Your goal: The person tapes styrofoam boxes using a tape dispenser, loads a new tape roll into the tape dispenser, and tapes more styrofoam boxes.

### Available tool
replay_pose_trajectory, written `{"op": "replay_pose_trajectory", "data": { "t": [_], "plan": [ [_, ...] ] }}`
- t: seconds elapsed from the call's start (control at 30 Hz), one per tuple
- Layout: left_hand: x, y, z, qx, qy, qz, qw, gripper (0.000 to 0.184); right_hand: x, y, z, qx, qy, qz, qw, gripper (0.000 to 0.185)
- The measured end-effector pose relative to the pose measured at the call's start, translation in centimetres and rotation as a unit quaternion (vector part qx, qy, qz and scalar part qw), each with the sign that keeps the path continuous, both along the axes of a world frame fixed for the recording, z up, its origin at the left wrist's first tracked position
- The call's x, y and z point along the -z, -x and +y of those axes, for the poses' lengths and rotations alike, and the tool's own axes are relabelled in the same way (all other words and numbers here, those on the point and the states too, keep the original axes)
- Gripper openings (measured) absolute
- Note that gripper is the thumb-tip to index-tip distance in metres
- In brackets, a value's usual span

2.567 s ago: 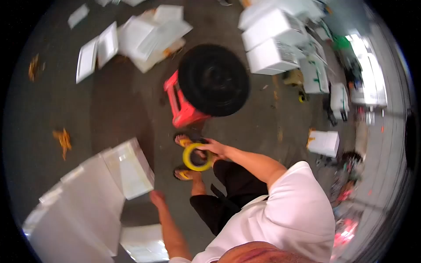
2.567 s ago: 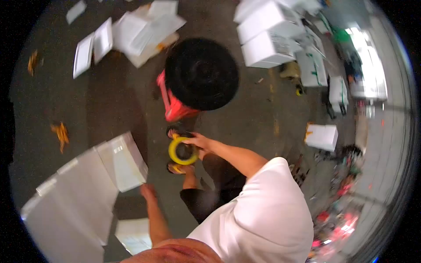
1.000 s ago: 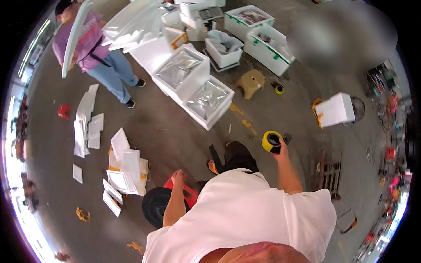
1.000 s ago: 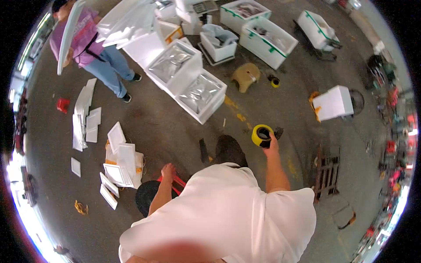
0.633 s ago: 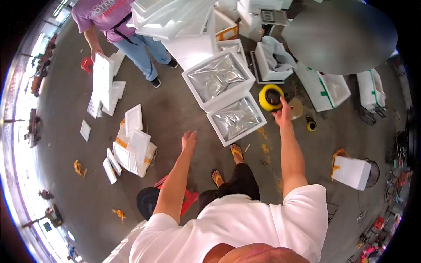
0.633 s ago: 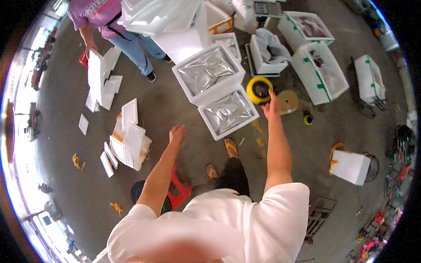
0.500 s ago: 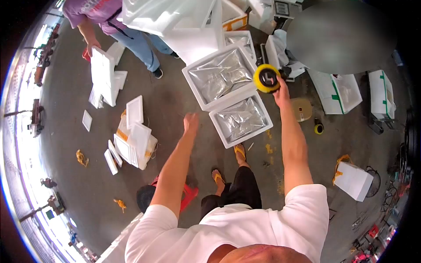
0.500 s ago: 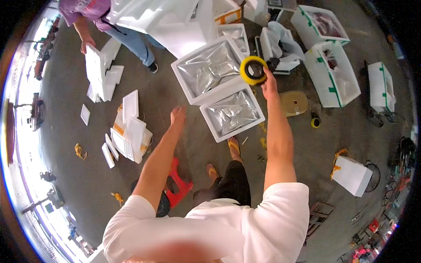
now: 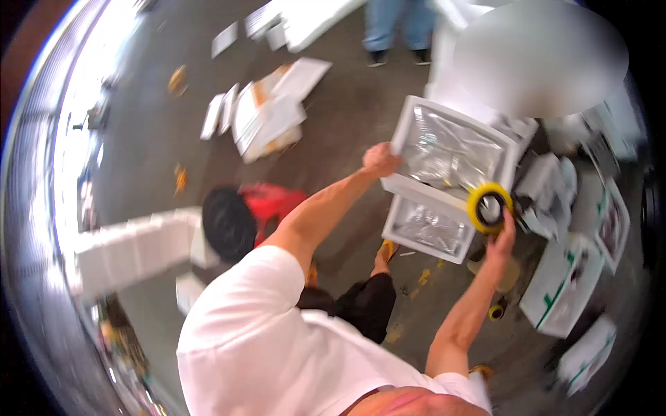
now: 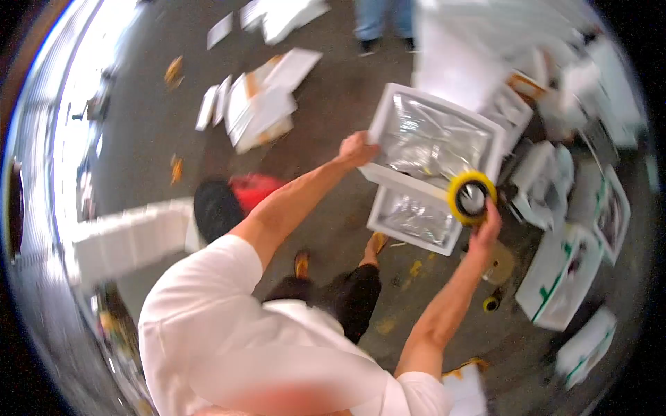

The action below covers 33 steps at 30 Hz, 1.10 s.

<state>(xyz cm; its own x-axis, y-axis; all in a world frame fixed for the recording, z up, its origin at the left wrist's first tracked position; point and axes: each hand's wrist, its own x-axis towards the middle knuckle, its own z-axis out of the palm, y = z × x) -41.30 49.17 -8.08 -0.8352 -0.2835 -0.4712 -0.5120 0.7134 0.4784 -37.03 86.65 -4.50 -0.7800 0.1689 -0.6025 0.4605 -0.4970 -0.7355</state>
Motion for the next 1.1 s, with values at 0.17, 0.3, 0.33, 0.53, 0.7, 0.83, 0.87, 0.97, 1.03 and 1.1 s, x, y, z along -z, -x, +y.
{"op": "replay_pose_trajectory", "data": {
  "t": [0.17, 0.3, 0.33, 0.53, 0.7, 0.83, 0.87, 0.97, 1.03, 1.1],
  "plan": [
    [-10.0, -18.3, -7.0, -0.135, -0.082, 0.003, 0.987, 0.042, -10.7, -9.6, -8.3, -0.077, -0.104, -0.08, 0.988, 0.051],
    [-13.2, -32.5, -15.7, -0.255, -0.046, -0.026, 0.965, 0.042, -9.7, -13.5, -16.2, -0.239, -0.03, -0.062, 0.968, 0.05],
    [-14.4, -35.8, -18.4, -0.282, -0.031, -0.039, 0.958, 0.043, -10.3, -14.3, -19.8, -0.291, -0.005, -0.065, 0.955, 0.048],
    [-15.6, -53.9, -35.1, -0.453, -0.014, 0.064, 0.889, 0.039, -11.9, -19.0, -46.0, -0.466, 0.086, 0.032, 0.88, 0.036],
    [-10.7, -63.3, -48.1, -0.523, 0.03, 0.094, 0.847, 0.04, -13.3, -24.6, -65.4, -0.562, 0.072, 0.056, 0.822, 0.039],
    [-3.8, -69.5, -55.8, -0.543, 0.013, 0.117, 0.832, 0.044, -7.2, -28.7, -74.0, -0.633, -0.026, -0.012, 0.773, 0.1],
    [-3.5, -70.4, -56.5, -0.552, 0.012, 0.084, 0.829, 0.044, -7.9, -29.7, -74.3, -0.625, -0.078, 0.015, 0.776, 0.1],
    [-4.9, -68.3, -55.9, -0.564, 0.082, 0.14, 0.81, 0.054, -6.1, -29.6, -73.1, -0.606, -0.138, 0.065, 0.781, 0.078],
    [-7.4, -64.4, -54.6, -0.5, 0.302, 0.297, 0.755, 0.066, -6.9, -29.4, -69.8, -0.593, 0.018, 0.063, 0.803, 0.037],
    [-5.8, -58.6, -54.2, -0.487, 0.156, 0.407, 0.757, 0.061, -7.9, -29.3, -64.9, -0.568, 0.046, -0.029, 0.821, 0.031]
  ]
}}
